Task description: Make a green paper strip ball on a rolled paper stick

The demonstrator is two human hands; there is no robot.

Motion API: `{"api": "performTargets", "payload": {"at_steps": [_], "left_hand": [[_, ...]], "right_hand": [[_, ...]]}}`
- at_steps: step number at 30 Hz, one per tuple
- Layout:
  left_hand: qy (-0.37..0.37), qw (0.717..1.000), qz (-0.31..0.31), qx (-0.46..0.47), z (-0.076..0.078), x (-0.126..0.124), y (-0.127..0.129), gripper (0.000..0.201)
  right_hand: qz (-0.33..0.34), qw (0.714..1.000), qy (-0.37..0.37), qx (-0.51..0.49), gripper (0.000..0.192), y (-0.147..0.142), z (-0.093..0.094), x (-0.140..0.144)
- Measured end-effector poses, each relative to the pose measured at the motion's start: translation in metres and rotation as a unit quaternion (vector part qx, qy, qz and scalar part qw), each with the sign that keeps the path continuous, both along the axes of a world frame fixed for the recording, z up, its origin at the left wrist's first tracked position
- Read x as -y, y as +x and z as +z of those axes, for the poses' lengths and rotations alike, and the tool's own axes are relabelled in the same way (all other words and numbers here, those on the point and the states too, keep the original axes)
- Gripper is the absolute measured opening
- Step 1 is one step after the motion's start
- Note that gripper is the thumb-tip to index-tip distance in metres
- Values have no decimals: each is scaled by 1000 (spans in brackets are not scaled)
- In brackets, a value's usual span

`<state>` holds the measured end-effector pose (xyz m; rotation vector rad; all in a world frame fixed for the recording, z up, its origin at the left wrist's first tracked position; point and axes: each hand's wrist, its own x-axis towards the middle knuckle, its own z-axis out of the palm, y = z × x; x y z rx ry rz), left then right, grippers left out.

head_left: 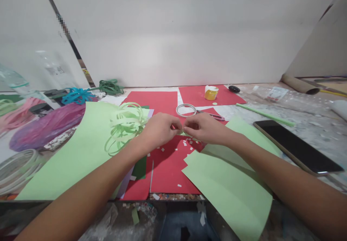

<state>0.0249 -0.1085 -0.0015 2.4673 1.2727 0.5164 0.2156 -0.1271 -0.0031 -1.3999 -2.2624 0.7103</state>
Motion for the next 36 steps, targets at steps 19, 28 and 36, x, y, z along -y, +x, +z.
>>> {"api": "performTargets", "payload": {"at_steps": [19, 28, 36], "left_hand": [[33, 996, -70, -40, -9, -5, -3, 18], [-23, 1000, -1, 9, -6, -3, -1, 12], [-31, 999, -21, 37, -6, -1, 1, 10]], "right_hand": [[19, 999, -17, 23, 14, 4, -11, -4], [14, 1000, -28, 0, 12, 0, -8, 2], [18, 999, 25, 17, 14, -2, -10, 2]]}}
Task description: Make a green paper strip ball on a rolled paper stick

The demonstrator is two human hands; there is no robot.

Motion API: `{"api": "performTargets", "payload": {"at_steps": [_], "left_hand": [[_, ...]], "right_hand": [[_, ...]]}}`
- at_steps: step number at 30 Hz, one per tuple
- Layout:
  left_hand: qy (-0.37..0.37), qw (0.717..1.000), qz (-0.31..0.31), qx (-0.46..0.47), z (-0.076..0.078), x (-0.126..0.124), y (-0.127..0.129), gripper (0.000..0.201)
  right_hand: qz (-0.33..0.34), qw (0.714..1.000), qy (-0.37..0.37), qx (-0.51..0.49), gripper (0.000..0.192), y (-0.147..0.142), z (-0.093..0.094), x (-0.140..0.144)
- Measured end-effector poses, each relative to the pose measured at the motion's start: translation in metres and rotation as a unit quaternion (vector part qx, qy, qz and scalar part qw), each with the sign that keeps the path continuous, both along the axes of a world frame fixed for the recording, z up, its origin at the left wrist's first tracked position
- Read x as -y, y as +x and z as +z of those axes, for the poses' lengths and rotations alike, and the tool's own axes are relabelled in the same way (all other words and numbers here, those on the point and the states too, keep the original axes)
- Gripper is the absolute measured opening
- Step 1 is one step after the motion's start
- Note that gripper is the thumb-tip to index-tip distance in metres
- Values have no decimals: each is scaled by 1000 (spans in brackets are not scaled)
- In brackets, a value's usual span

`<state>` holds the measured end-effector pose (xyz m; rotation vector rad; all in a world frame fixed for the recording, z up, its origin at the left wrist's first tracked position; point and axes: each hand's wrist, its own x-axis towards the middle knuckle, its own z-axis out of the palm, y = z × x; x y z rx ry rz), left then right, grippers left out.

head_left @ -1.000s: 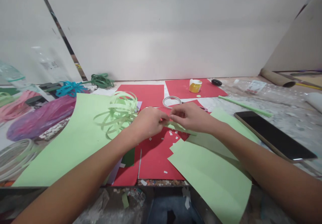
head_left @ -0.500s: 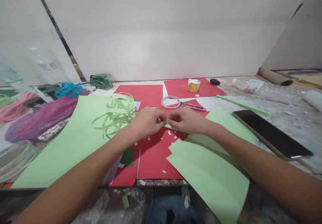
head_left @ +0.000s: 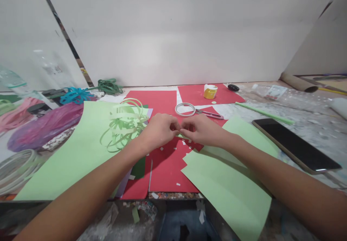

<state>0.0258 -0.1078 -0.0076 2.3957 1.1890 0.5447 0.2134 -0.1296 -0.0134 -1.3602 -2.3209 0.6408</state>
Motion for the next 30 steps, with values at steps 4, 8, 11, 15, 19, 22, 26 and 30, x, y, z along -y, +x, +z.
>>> {"api": "performTargets", "payload": {"at_steps": [4, 8, 11, 15, 19, 22, 26, 30], "left_hand": [[-25, 999, 15, 30, 0, -2, -4, 13], [-9, 1000, 26, -3, 7, -5, -10, 18], [22, 999, 12, -41, 10, -7, -13, 19], [45, 998, -16, -46, 9, -8, -11, 19], [82, 995, -40, -44, 6, -9, -9, 21], [122, 990, -40, -63, 4, -11, -11, 22], [151, 984, -16, -97, 5, -13, -15, 20], [158, 980, -25, -118, 9, -10, -15, 22]], "right_hand": [[2, 1000, 29, -8, 13, 1, 1, -2], [-9, 998, 58, -2, 15, 3, 5, -1], [-29, 998, 53, 1, 15, 5, 8, -1], [-46, 998, 34, -6, 16, 6, 9, -2], [-49, 998, 20, -18, 15, 5, 11, -2], [-43, 999, 14, -21, 17, 4, 13, -1], [-48, 998, 21, -21, 16, 6, 15, -1], [-59, 998, 16, -16, 14, 7, 16, -1]]}}
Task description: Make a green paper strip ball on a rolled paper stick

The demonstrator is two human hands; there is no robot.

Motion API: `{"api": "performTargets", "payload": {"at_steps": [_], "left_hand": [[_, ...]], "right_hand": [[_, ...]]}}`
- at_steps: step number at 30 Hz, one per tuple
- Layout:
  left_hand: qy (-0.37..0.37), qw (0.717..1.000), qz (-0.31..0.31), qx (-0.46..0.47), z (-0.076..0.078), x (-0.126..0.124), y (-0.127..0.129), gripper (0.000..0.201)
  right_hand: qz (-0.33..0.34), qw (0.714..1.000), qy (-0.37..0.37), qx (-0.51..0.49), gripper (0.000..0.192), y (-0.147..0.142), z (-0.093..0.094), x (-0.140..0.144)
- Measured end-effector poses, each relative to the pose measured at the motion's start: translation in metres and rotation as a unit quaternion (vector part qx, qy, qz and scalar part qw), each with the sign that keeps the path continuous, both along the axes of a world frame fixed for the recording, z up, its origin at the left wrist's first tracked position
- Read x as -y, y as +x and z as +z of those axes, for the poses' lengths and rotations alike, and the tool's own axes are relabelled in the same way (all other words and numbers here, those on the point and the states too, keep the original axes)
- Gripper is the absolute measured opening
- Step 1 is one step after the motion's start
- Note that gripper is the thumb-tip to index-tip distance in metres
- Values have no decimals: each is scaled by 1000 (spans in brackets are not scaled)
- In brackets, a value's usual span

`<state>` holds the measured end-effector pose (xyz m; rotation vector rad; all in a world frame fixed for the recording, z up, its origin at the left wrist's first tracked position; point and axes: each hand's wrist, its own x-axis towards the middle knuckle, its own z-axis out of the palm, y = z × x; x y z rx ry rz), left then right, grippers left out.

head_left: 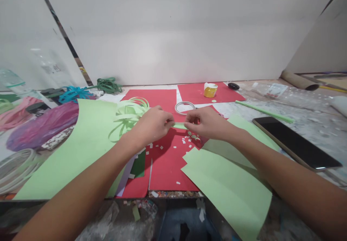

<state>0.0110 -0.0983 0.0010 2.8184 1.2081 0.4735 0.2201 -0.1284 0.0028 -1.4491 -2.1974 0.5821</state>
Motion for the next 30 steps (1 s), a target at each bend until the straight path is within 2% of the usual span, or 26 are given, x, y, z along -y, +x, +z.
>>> {"api": "performTargets", "payload": {"at_steps": [5, 12, 17, 22, 27, 30], "left_hand": [[-1, 1000, -1, -8, 4, 3, -1, 25], [-44, 999, -11, 1, 5, 2, -3, 24], [-51, 999, -13, 12, 4, 2, 1, 25], [-25, 999, -16, 16, 3, 1, 0, 21], [66, 995, -41, 65, -3, 5, 6, 12], [98, 989, -52, 95, -5, 8, 11, 13]], "right_hand": [[-14, 1000, -20, -4, 16, 4, 3, 0], [-10, 998, -49, -30, 13, 5, 2, 1], [-4, 999, -30, -33, 9, 1, 2, 2], [-5, 998, -52, -36, 11, 3, 4, 2], [-7, 995, -70, -68, 11, 2, 5, 3], [-5, 995, -44, -85, 10, -1, 6, 7]]}}
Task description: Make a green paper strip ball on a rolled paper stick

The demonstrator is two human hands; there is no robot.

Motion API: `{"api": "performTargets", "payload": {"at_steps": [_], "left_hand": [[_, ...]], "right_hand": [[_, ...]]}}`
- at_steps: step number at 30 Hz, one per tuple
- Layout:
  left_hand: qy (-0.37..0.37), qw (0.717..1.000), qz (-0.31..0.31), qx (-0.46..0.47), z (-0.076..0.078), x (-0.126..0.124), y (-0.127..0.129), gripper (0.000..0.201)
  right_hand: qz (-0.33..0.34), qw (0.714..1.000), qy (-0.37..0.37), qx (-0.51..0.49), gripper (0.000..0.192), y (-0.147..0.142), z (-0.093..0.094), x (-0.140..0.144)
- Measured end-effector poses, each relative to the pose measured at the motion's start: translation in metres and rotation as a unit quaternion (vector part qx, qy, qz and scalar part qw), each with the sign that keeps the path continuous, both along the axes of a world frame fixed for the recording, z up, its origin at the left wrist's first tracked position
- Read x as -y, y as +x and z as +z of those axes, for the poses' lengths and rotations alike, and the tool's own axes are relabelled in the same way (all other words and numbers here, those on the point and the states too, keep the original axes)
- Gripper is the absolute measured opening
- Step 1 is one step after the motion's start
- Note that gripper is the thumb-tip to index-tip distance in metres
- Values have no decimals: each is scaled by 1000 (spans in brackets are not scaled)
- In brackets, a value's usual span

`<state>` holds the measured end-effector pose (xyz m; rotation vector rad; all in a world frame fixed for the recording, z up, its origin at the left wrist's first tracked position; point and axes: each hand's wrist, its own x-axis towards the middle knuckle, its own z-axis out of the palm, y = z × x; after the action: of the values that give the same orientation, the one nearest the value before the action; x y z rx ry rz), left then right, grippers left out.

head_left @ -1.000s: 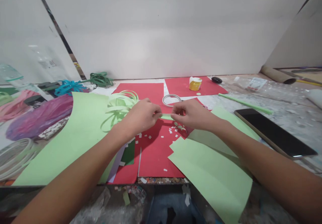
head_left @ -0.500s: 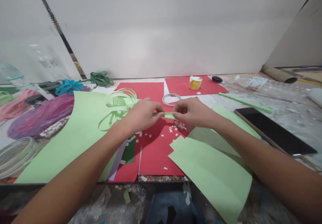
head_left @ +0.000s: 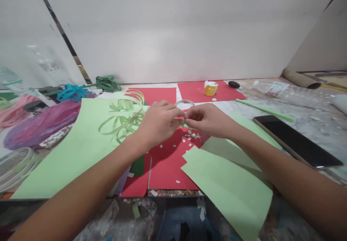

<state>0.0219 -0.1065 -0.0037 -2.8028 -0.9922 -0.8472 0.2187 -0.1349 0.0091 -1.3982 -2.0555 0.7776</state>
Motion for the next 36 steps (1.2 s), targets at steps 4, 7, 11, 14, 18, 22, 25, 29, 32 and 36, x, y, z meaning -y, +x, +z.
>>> {"api": "performTargets", "payload": {"at_steps": [4, 7, 11, 14, 18, 22, 25, 29, 32, 36], "left_hand": [[-34, 999, 2, 28, 2, 3, 1, 9], [-40, 998, 5, 48, 4, 3, 0, 8], [15, 999, -26, 33, 7, 2, -2, 8], [33, 999, -29, 5, 10, 1, -4, 15], [31, 998, -48, -35, 12, 1, -6, 20], [16, 996, -64, -61, 12, 1, -6, 18], [-15, 994, -64, -84, 11, 2, -5, 15], [-58, 991, -62, -108, 9, 0, -4, 17], [-68, 992, -43, -99, 6, -1, -4, 16], [-71, 993, -37, -90, 4, 0, -5, 15]], "right_hand": [[-12, 998, 60, 9, 11, -5, 3, 7], [-15, 998, 56, 3, 11, -6, 4, 8], [-1, 998, -33, -44, 15, -1, 3, 3], [10, 995, -84, -59, 16, 4, 2, -1], [40, 993, -104, -38, 16, 9, 1, -4], [68, 990, -120, -20, 16, 10, -5, -9], [67, 987, -143, -33, 17, 9, -11, -12], [56, 982, -178, -36, 16, 6, -15, -11], [45, 982, -182, -25, 15, 3, -14, -9], [47, 981, -185, -18, 14, 2, -12, -8]]}}
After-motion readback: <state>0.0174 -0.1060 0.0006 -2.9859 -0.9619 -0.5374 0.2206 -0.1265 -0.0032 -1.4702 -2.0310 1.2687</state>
